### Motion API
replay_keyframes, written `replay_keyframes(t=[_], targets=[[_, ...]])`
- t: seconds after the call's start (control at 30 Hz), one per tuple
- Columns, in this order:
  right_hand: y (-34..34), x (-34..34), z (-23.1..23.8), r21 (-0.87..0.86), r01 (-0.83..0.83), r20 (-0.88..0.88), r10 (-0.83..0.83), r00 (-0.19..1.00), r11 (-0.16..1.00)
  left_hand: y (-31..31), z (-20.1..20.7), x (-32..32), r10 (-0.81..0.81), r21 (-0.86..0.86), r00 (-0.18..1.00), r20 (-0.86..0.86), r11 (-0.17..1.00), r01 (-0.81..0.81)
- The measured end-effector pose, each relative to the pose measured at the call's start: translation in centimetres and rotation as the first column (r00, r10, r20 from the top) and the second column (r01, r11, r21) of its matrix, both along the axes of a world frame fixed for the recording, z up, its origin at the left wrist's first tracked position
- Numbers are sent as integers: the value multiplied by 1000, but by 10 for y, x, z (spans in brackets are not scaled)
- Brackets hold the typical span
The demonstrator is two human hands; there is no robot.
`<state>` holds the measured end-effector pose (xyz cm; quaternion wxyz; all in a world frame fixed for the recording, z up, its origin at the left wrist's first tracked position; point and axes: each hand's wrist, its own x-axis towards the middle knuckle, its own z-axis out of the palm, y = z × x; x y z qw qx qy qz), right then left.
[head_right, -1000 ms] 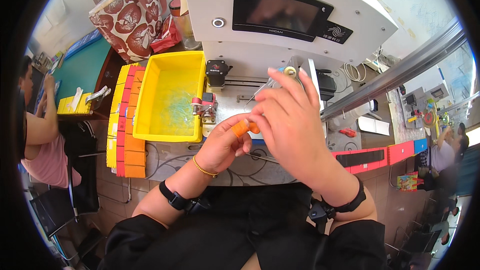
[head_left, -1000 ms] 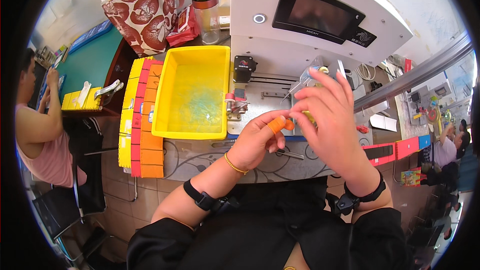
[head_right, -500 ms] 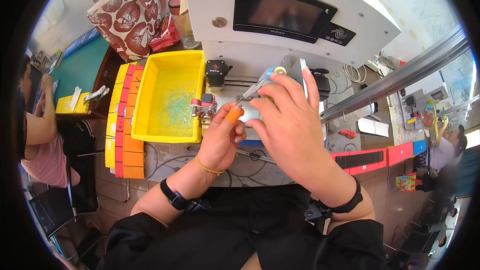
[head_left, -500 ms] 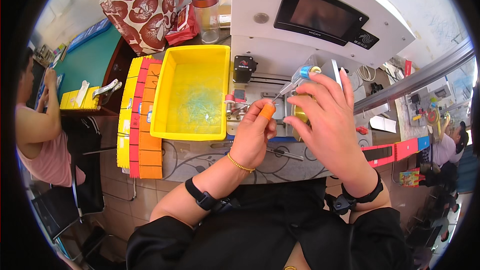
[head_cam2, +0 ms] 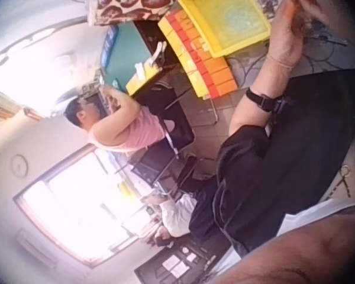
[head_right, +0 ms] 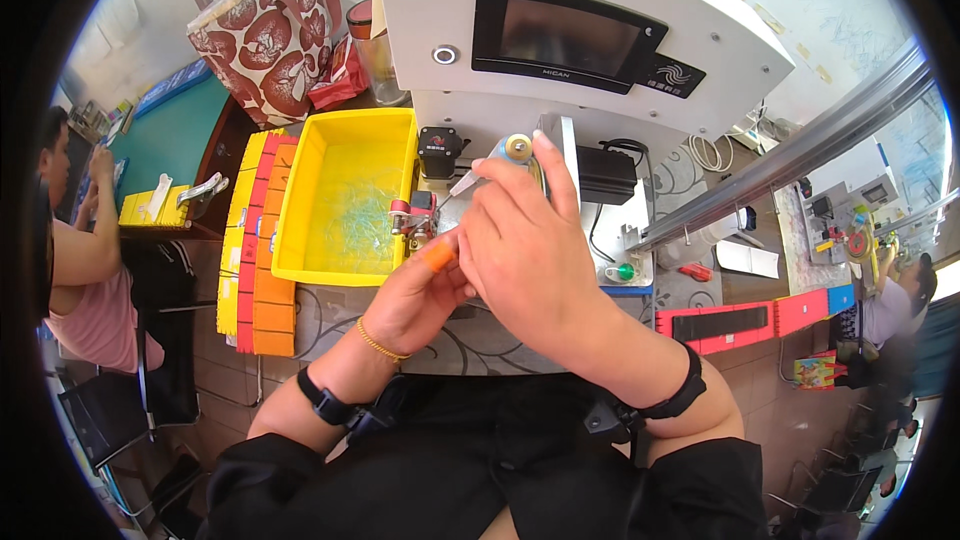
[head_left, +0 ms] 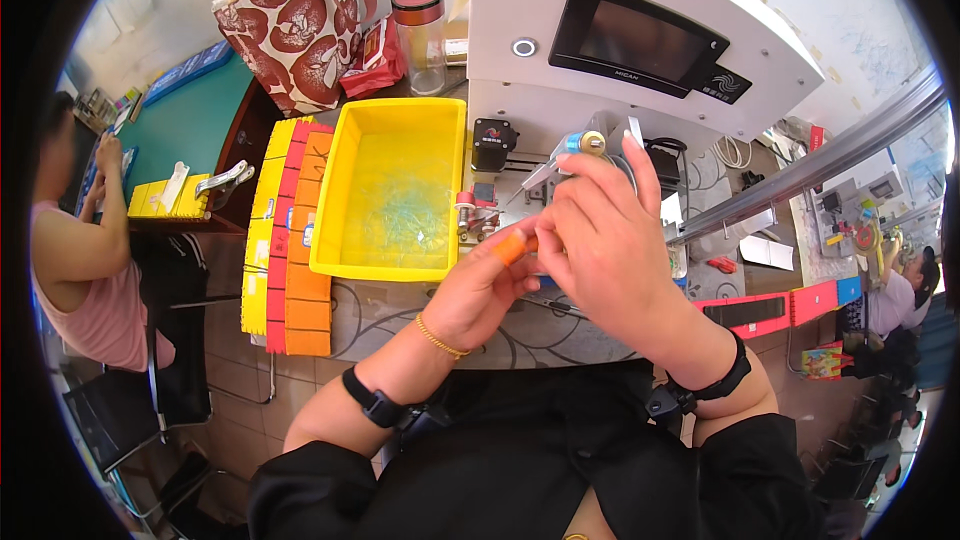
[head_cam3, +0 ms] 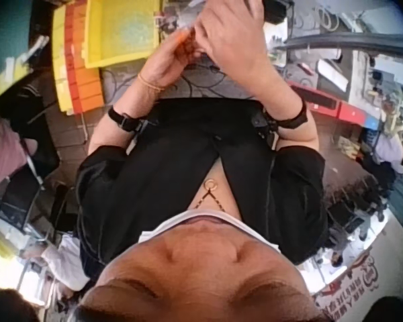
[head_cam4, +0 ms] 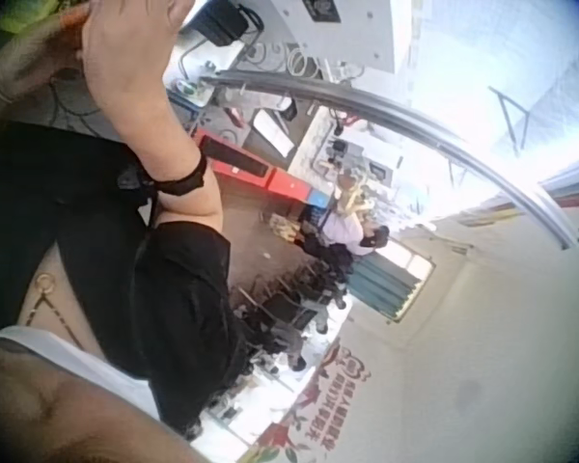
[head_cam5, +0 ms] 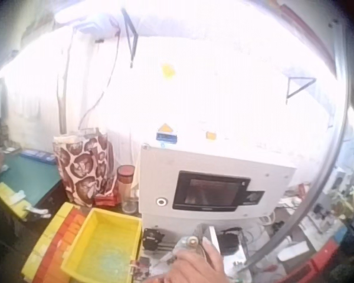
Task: The person assembles small metal and plastic components by hand at a workstation, using tweezers to manipulate parts and a dispensing bottle to apply adhesive, then measures the assembled components with a caliper.
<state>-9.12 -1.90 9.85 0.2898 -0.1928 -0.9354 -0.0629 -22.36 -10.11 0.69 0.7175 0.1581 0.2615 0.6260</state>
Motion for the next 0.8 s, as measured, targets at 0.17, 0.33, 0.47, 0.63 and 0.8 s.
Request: replay_keyframes(t=[0.17,0.33,0.47,0.63,0.8], targets=[[-13,5,-10,39,-59,11,58,998,997,-14,15,-4,-33,-54,996,86,998,38],[-20,21,22,-252,-203,-128,175,976,946,-21,28,-10,147,-276,989,-30,950,-149],[-27,52,62,-717,-665,-657,522,544,-209,-23,27,-28,165,-291,959,-230,929,-230],[-93,57,53,-208,-793,-978,98,185,-573,-16,17,-29,268,-109,810,-521,921,-375],[-82,56,49,-117,-820,-992,98,75,-561,-7,13,-18,343,98,469,-814,876,-471]])
